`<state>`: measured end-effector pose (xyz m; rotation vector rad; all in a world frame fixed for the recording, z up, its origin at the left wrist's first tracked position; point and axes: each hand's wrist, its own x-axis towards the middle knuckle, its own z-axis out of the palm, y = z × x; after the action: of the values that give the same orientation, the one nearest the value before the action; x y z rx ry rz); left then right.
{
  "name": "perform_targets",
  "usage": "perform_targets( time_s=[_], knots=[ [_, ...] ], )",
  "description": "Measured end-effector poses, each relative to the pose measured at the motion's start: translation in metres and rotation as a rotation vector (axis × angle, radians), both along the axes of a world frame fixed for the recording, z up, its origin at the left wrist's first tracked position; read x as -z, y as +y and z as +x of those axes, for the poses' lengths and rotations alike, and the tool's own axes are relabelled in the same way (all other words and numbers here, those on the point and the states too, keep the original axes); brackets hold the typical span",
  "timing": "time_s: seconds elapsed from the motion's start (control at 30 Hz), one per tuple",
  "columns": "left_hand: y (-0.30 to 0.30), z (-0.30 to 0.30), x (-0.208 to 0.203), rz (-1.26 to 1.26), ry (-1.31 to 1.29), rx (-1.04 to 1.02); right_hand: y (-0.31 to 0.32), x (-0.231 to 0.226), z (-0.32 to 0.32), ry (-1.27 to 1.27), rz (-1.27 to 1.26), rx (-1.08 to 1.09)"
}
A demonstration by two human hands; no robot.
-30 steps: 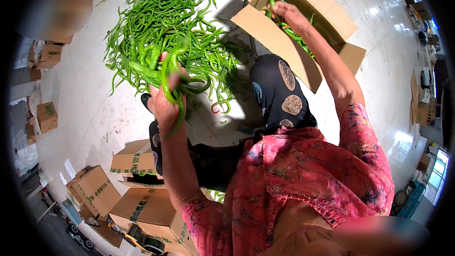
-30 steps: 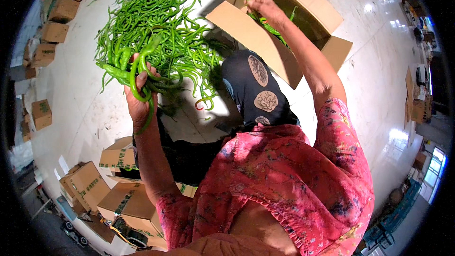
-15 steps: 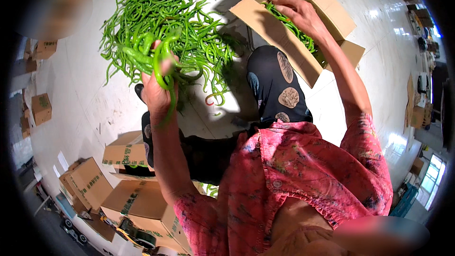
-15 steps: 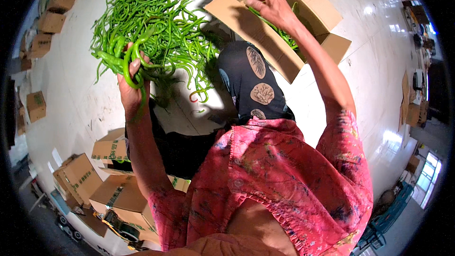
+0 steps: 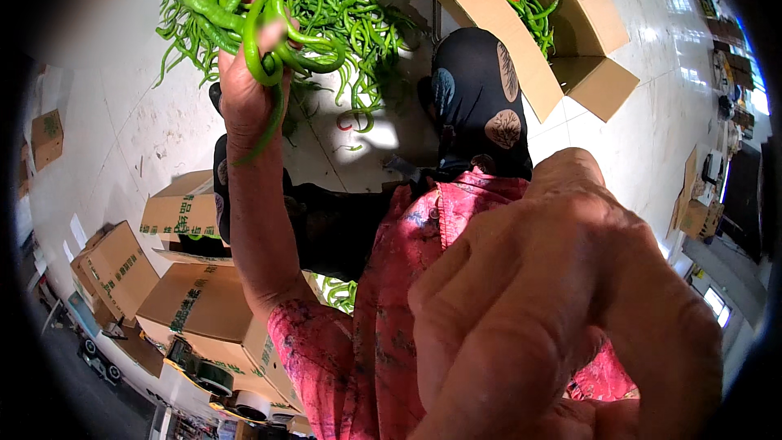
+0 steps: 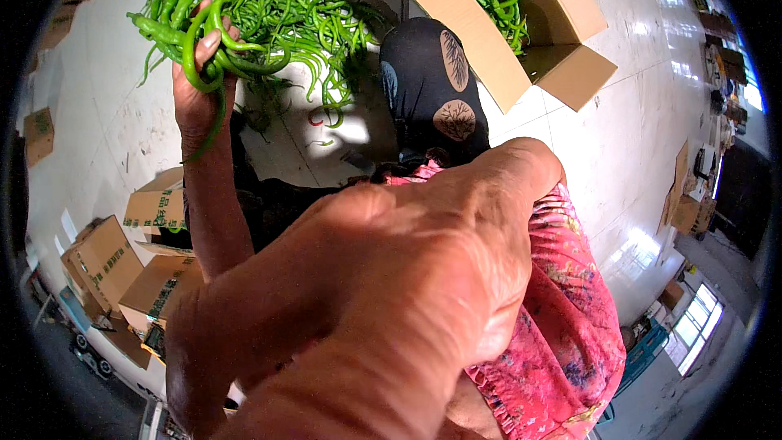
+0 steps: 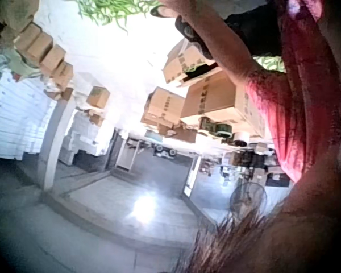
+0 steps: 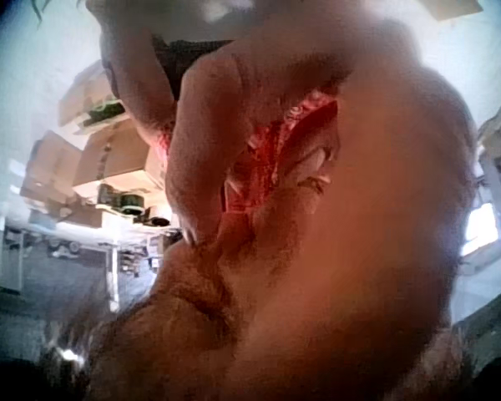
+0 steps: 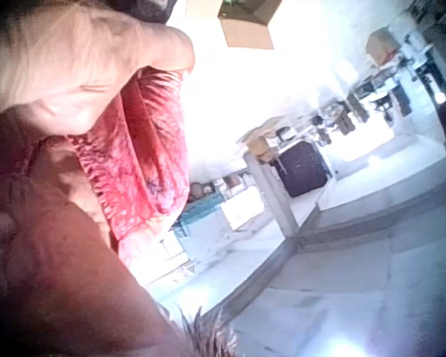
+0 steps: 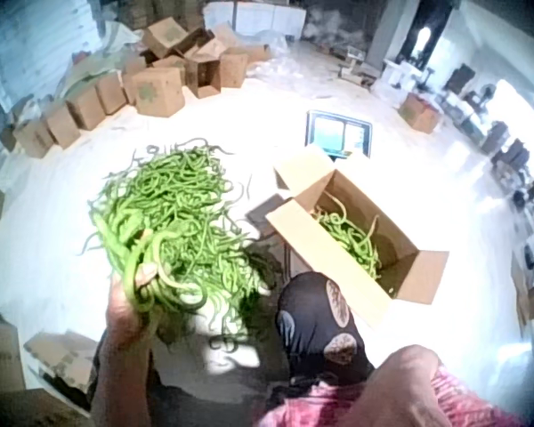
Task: The person sorts green peppers by picking them up from a pile on the floor and placing them into a cardboard box.
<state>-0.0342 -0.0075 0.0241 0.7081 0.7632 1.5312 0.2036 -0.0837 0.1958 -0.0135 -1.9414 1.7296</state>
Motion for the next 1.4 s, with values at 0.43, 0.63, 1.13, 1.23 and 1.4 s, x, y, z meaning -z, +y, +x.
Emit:
perform_targets(
  time_s=[0.43,0.63,1.13,1.23,1.4],
  knots=[
    [-0.003,0.002,-0.016,-0.018,-0.022,0.037,-0.009,0.005,-0.001,0.079,0.002,-0.035],
    [-0.001,0.004,-0.014,-0.025,-0.003,0.018,-0.011,0.005,-0.002,0.080,0.008,-0.029],
    [-0.003,0.003,-0.014,-0.041,0.037,-0.002,-0.007,0.011,-0.012,0.058,0.020,-0.017],
    [-0.005,0.002,-0.012,-0.058,0.025,-0.008,-0.002,0.014,-0.013,0.028,0.019,0.006],
    [-0.002,0.001,-0.010,-0.015,0.019,0.006,0.003,0.020,-0.017,-0.039,0.023,0.065]
  ],
)
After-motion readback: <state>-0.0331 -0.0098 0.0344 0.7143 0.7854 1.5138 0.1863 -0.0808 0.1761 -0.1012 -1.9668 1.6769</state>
